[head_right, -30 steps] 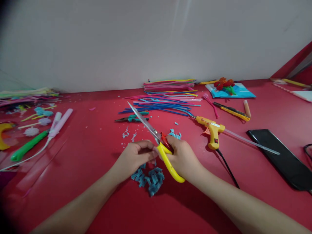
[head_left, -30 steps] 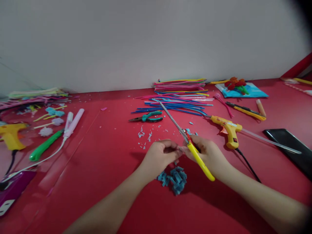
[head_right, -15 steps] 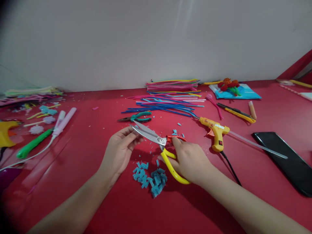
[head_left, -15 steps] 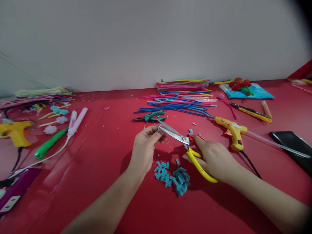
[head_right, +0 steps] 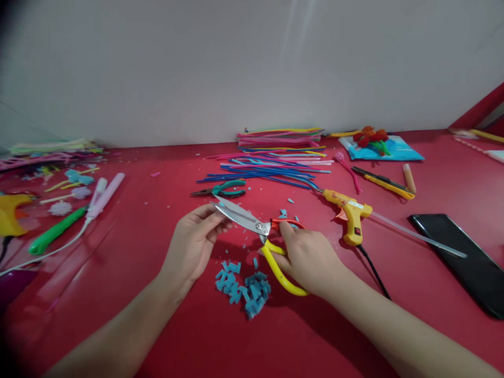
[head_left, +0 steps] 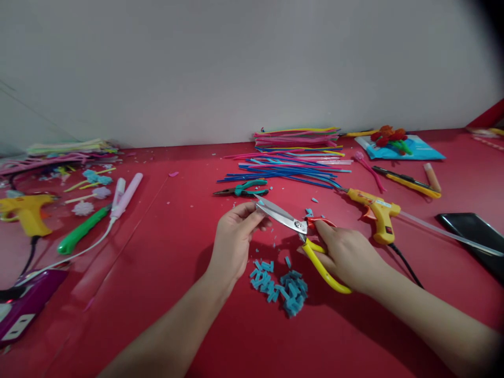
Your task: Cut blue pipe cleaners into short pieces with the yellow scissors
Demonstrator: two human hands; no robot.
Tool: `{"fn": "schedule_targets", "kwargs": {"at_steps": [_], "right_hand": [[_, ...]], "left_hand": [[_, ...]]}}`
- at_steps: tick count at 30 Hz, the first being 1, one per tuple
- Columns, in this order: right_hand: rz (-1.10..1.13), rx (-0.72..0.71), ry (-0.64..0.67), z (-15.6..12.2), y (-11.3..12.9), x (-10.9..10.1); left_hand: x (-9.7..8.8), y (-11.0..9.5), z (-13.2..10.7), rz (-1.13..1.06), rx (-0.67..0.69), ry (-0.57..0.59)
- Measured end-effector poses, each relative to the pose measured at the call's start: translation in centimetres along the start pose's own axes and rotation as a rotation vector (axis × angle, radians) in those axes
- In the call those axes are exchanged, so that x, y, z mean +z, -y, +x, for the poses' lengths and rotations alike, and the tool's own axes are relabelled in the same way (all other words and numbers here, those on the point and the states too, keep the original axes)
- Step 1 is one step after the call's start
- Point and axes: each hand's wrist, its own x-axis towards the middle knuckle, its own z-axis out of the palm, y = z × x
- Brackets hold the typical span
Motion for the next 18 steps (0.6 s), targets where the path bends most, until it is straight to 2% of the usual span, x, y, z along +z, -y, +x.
{"fn": "schedule_targets", "kwargs": {"at_steps": [18], "right_hand": [[0.019, -0.036, -0.033, 0.03, -0.35, 0.13]], "left_hand": [[0.00, 0.07, 0.10, -0.054, -0.009, -0.002]]}}
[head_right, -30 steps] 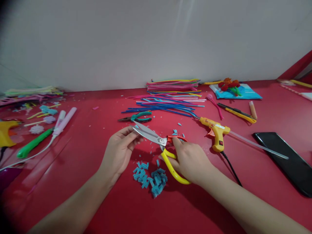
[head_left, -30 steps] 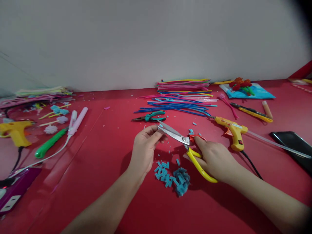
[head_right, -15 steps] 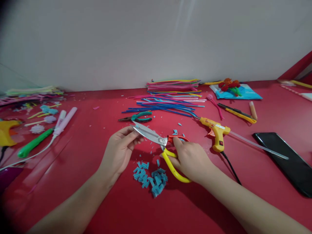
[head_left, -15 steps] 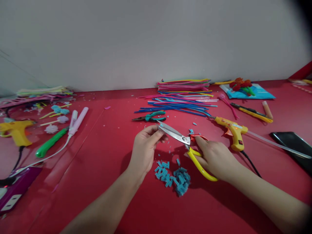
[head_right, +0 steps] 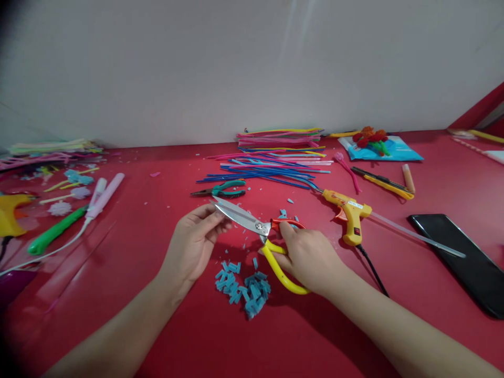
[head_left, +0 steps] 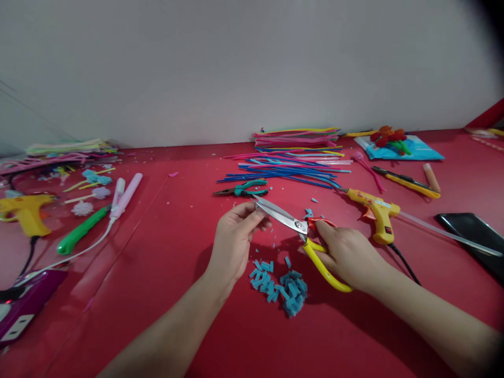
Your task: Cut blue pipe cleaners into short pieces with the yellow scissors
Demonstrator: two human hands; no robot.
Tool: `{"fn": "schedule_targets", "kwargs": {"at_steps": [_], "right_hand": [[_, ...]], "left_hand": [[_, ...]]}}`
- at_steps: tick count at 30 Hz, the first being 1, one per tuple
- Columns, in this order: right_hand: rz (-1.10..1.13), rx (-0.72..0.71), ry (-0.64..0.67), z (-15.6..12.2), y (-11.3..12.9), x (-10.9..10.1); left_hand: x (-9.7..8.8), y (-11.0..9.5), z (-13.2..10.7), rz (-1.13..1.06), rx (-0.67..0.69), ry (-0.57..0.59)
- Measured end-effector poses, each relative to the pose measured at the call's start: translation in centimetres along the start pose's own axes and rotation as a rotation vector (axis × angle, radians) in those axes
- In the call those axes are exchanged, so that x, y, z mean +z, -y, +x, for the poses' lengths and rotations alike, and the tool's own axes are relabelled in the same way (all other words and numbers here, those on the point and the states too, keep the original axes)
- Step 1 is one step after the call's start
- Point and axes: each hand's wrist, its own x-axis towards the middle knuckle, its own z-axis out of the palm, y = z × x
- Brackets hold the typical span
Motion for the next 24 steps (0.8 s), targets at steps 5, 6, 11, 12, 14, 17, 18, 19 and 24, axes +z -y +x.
{"fn": "schedule_targets", "kwargs": {"at_steps": [5, 6, 11, 12, 14, 17, 18, 19, 24], "right_hand": [[0.002, 0.013, 0.011, 0.0, 0.0, 0.0], [0.001, 0.014, 0.012, 0.0, 0.0, 0.0], [-0.014, 0.002, -0.008, 0.0, -0.2, 0.1], [-0.017, 0.003, -0.012, 0.0, -0.2, 0.1], [-0.019, 0.013, -0.020, 0.0, -0.3, 0.1], [-0.001, 0.049, -0.017, 0.1, -0.5, 0.0], [0.029, 0.068, -0.011, 0.2, -0.4, -0.1], [0.086, 0.094, -0.008, 0.3, -0.3, -0.2], [0.763, 0.261, -0.005, 0.7, 1.1, -1.0]], "left_hand": [[0.0, 0.0, 0.0, -0.007, -0.006, -0.006], [0.0, 0.0, 0.0, -0.008, -0.007, -0.005], [-0.1, 0.0, 0.0, 0.003, -0.001, 0.004], [-0.1, 0.0, 0.1, 0.007, -0.004, 0.001], [-0.1, 0.0, 0.1, 0.012, -0.010, -0.007], [-0.1, -0.1, 0.1, 0.011, -0.019, -0.006], [0.0, -0.1, 0.1, 0.008, -0.021, -0.003], [0.0, -0.2, 0.1, 0.006, -0.033, 0.003], [0.8, 0.2, -0.6, 0.016, -0.248, 0.184]]}}
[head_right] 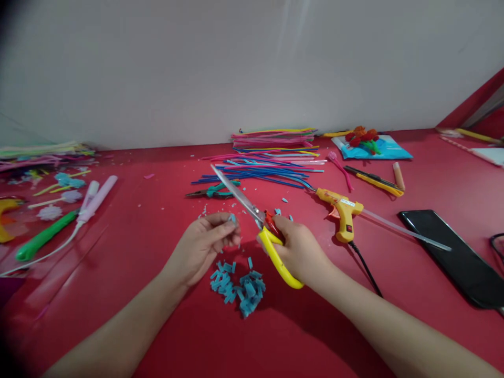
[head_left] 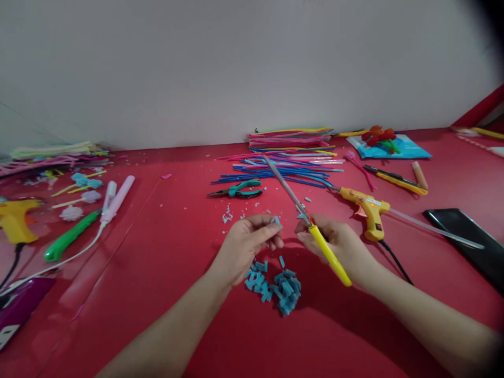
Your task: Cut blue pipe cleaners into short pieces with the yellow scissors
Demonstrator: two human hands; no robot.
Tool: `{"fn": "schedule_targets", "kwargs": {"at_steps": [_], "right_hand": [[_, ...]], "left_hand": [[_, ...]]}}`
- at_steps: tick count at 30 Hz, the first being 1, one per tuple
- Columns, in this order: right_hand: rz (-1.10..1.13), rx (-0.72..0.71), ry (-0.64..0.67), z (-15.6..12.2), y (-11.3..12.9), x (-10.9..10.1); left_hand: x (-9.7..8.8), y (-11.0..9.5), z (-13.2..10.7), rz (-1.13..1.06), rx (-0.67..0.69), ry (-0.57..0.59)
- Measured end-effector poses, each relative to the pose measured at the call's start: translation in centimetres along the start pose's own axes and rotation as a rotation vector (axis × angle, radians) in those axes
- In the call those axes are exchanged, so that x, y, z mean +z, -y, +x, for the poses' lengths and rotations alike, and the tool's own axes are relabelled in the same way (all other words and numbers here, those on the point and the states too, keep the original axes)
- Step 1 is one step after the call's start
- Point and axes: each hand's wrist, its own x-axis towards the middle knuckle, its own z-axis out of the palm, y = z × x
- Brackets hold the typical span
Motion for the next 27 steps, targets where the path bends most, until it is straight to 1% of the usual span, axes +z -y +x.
{"fn": "schedule_targets", "kwargs": {"at_steps": [2, 4, 5, 7, 11, 13, 15, 18, 20, 21, 22, 24, 26, 27], "right_hand": [[0.287, 0.086, 0.030, -0.1, 0.6, 0.3], [0.497, 0.156, 0.053, -0.2, 0.9, 0.6], [0.566, 0.178, 0.062, -0.3, 1.0, 0.7], [0.631, 0.200, 0.081, -0.4, 1.2, 0.7], [0.611, 0.195, 0.125, -0.5, 1.3, 0.4], [0.562, 0.178, 0.137, -0.5, 1.2, 0.4], [0.486, 0.162, 0.101, -0.5, 1.1, 0.5], [0.411, 0.154, 0.025, -0.4, 0.9, 0.9], [0.401, 0.152, 0.016, -0.3, 0.9, 1.2], [0.393, 0.149, 0.017, -0.3, 0.9, 1.2], [0.382, 0.144, 0.016, -0.3, 0.9, 1.2], [0.347, 0.109, -0.005, -0.2, 0.9, 1.0], [0.263, 0.045, -0.038, -0.2, 0.7, 0.5], [0.173, 0.012, -0.051, -0.3, 0.6, 0.3]], "left_hand": [[0.4, 0.3, -0.2, 0.023, -0.085, 0.106], [0.8, 0.6, -0.4, 0.044, -0.144, 0.178], [0.9, 0.8, -0.5, 0.052, -0.164, 0.201], [1.0, 0.9, -0.6, 0.066, -0.192, 0.237], [1.0, 0.8, -0.8, 0.119, -0.211, 0.288], [1.1, 0.9, -0.8, 0.189, -0.193, 0.278], [1.3, 1.1, -0.9, 0.274, -0.136, 0.215], [1.7, 1.7, -1.1, 0.422, 0.039, 0.060], [1.9, 2.0, -1.2, 0.517, 0.138, 0.006], [1.9, 2.1, -1.2, 0.540, 0.160, -0.002], [1.9, 2.1, -1.2, 0.537, 0.153, 0.002], [1.7, 1.9, -1.0, 0.457, 0.096, 0.010], [1.4, 1.5, -0.7, 0.335, 0.037, -0.003], [1.2, 1.3, -0.6, 0.273, 0.028, -0.029]]}}
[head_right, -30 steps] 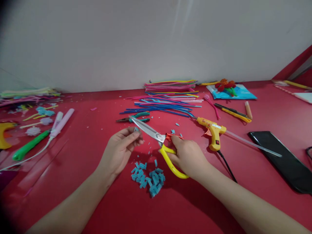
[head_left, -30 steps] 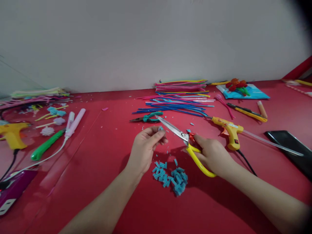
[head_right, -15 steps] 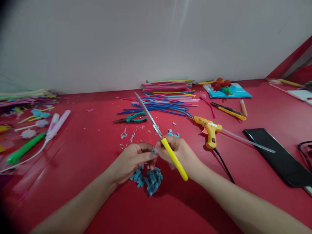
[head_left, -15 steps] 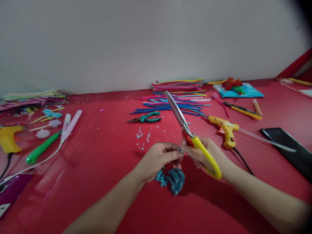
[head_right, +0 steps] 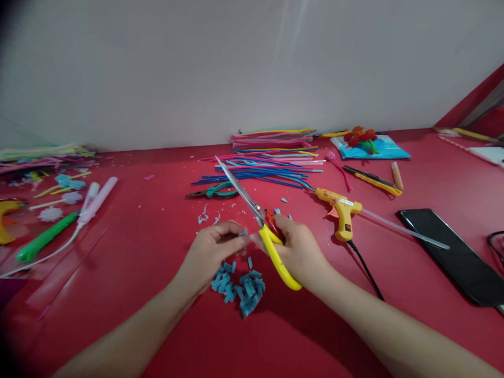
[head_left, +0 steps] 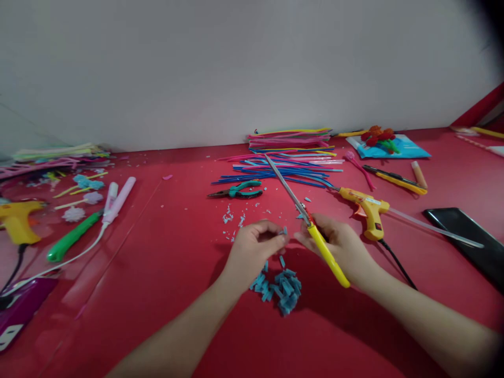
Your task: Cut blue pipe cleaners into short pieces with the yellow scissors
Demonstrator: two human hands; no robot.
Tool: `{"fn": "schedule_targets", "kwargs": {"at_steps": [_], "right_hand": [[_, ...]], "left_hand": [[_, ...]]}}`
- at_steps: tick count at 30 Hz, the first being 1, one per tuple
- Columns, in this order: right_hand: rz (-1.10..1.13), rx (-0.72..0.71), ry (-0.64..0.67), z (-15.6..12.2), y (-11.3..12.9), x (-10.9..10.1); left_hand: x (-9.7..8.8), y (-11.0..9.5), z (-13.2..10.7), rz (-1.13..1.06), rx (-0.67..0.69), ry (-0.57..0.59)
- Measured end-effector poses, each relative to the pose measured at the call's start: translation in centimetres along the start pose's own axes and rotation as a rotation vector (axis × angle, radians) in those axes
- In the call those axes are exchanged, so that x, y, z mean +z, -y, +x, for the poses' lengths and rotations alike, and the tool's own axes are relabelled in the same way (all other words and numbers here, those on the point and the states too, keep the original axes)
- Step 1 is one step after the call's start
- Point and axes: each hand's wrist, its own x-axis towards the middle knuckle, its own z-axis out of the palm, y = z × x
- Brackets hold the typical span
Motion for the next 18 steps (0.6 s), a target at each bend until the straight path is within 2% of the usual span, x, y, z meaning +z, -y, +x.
{"fn": "schedule_targets", "kwargs": {"at_steps": [4, 8, 12, 18], "right_hand": [[-0.463, -0.063, 0.059, -0.2, -0.3, -0.8], [-0.762, -0.146, 0.067, -0.3, -0.7, -0.6], [-0.891, -0.204, 0.066, -0.3, -1.2, -0.2], [-0.917, -0.247, 0.071, -0.3, -1.3, -0.2]], "left_hand": [[-0.9, -0.4, 0.6, -0.199, 0.026, -0.142], [-1.5, -0.6, 0.9, -0.304, 0.101, -0.226], [-1.9, -0.8, 0.8, -0.318, 0.133, -0.240], [-2.1, -0.8, 0.8, -0.284, 0.148, -0.238]]}}
